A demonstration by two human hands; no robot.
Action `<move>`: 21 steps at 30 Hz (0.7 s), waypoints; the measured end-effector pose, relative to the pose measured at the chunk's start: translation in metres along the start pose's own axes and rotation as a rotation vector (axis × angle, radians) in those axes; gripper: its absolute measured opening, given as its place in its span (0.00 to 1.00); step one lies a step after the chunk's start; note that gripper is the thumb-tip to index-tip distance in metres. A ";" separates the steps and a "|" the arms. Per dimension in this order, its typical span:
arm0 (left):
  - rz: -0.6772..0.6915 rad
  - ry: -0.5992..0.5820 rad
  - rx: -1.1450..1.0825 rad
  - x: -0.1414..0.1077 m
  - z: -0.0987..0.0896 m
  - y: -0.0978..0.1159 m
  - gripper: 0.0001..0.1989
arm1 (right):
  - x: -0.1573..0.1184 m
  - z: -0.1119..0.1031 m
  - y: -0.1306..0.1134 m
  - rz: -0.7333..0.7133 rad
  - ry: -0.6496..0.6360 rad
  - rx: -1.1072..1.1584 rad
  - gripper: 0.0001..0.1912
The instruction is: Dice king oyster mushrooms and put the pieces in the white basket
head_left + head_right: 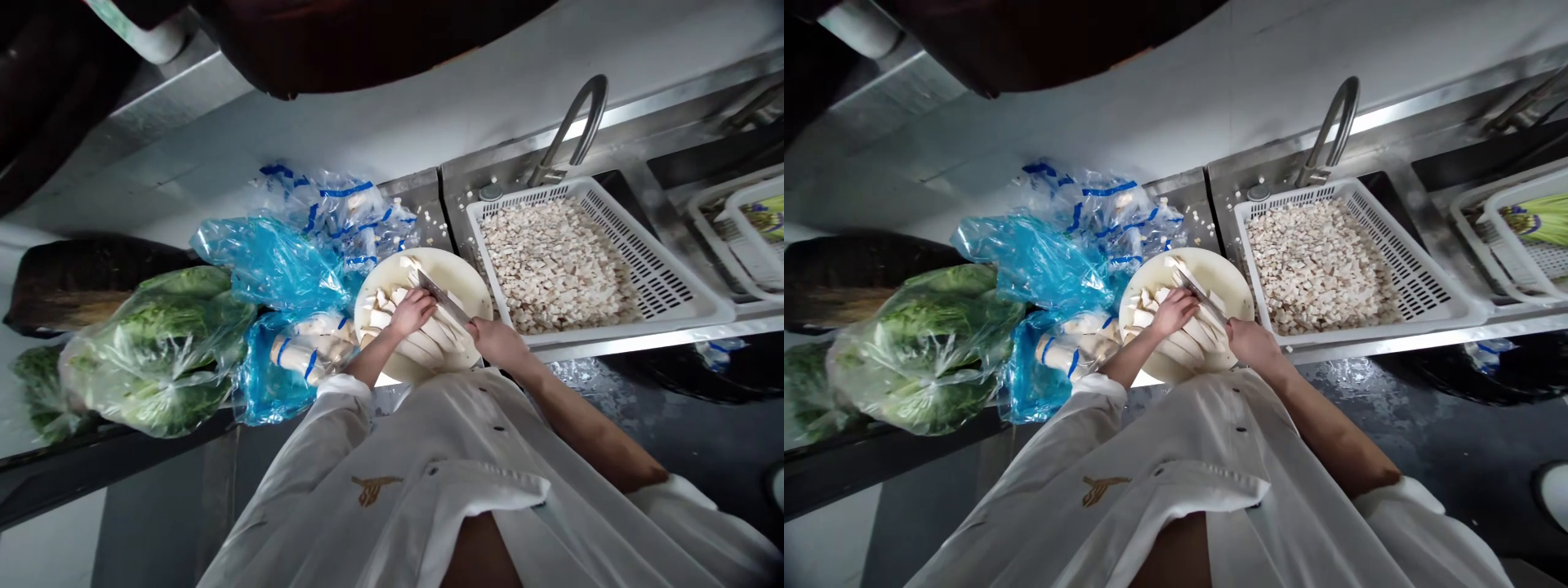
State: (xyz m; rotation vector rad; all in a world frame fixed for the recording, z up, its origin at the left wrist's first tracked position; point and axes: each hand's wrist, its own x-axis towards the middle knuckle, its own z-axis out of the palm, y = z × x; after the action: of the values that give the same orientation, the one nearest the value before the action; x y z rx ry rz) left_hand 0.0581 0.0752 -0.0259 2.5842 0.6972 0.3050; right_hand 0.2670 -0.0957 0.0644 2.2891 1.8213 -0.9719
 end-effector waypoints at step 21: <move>-0.253 0.136 0.107 -0.044 -0.011 -0.005 0.20 | -0.012 0.009 0.002 0.033 0.040 -0.026 0.26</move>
State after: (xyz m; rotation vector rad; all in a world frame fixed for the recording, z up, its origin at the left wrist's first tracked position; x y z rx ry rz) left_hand 0.0148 0.0605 -0.0227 2.5531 1.1051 0.3729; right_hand 0.2639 -0.1099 0.0626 2.3326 1.7934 -0.8986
